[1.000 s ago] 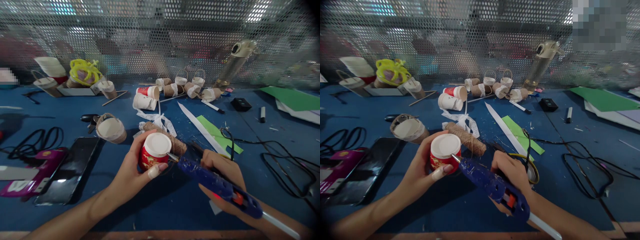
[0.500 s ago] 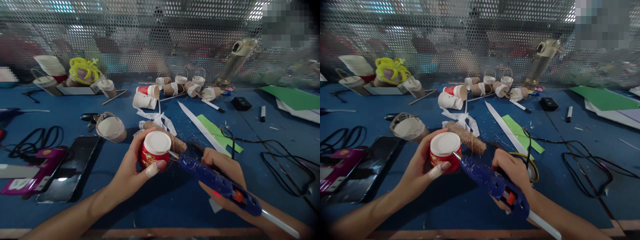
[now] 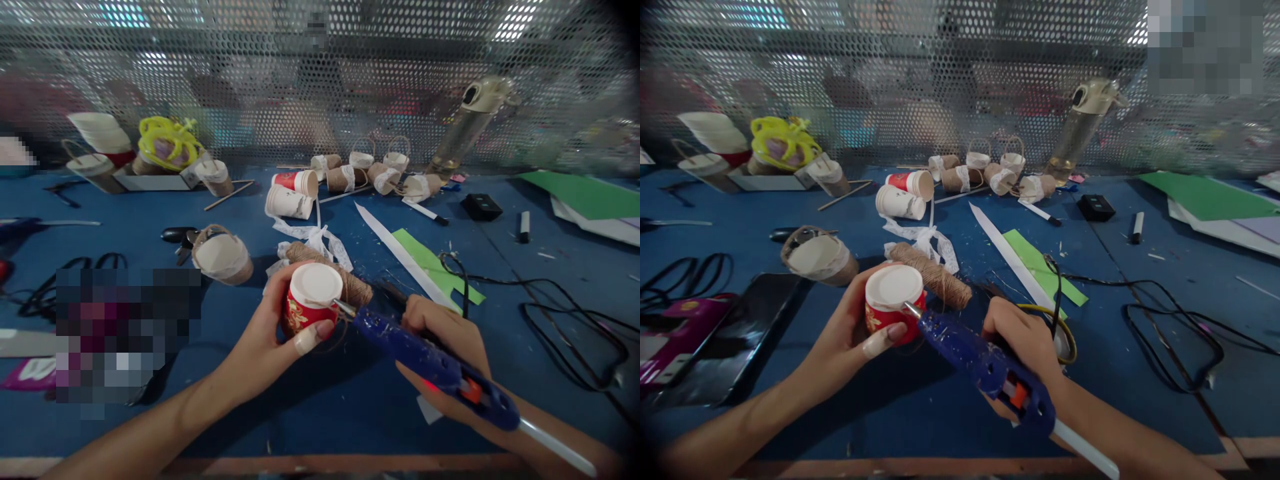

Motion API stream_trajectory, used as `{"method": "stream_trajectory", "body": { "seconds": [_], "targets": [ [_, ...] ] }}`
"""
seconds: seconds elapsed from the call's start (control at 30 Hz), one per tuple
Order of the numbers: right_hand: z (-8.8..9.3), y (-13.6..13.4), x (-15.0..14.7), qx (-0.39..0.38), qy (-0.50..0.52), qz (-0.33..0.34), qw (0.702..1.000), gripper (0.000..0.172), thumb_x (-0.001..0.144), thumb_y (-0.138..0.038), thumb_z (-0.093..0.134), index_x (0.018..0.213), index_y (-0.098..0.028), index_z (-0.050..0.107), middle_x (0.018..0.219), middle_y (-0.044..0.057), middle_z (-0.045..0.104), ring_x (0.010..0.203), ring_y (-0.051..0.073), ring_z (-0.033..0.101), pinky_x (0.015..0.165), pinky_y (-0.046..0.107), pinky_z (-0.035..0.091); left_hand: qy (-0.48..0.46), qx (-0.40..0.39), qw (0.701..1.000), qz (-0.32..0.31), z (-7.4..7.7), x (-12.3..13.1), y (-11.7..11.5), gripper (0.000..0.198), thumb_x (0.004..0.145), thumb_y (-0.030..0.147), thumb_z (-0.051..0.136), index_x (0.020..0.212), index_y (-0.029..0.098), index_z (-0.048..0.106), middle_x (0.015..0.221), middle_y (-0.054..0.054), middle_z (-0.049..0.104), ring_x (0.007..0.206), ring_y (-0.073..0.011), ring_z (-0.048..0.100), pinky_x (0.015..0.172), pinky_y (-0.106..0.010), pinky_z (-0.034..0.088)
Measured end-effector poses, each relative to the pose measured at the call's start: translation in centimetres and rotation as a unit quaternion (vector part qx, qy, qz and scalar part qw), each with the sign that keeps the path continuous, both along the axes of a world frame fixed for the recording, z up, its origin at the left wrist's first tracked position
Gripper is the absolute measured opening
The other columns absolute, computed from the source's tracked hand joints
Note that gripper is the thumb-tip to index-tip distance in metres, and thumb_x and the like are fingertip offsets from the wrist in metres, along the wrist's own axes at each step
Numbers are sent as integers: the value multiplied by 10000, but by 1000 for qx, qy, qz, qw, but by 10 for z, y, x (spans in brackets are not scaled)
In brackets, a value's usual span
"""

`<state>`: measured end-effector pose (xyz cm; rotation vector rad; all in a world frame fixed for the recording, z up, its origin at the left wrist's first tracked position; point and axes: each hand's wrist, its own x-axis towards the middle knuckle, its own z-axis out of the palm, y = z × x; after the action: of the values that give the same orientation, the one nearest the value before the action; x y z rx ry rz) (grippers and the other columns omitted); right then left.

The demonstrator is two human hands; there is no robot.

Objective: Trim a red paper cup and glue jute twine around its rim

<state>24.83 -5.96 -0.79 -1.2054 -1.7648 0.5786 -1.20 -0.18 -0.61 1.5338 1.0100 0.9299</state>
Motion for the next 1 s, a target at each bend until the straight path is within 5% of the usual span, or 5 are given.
{"method": "stream_trajectory", "body": {
  "seconds": [0.53, 0.83, 1.0],
  "targets": [
    [-1, 1, -2, 15, -19, 2, 1000, 371, 787, -90, 636, 803, -255, 304, 718, -42, 375, 586, 136, 387, 540, 309, 264, -35, -6, 999, -19, 1, -1, 2, 650, 908, 358, 801, 1482, 349, 495, 1525, -61, 561, 1421, -323, 531, 1213, -440, 436],
    [-9, 3, 1, 63, -39, 7, 997, 329, 731, -44, 617, 799, -260, 378, 694, -51, 447, 573, 133, 460, 542, 295, 316, -15, 9, 1000, -19, 1, 1, 0, 650, 880, 376, 836, 1430, 335, 492, 1452, -52, 608, 1350, -281, 599, 1167, -416, 494],
    [-7, -1, 2, 11, -48, -18, 999, 321, 770, -90, 629, 783, -253, 354, 699, -43, 446, 591, 137, 431, 556, 304, 301, -24, 20, 999, -29, 0, 0, 1, 613, 919, 352, 798, 1455, 397, 504, 1469, -17, 607, 1353, -270, 599, 1178, -419, 488]
  ]
}}
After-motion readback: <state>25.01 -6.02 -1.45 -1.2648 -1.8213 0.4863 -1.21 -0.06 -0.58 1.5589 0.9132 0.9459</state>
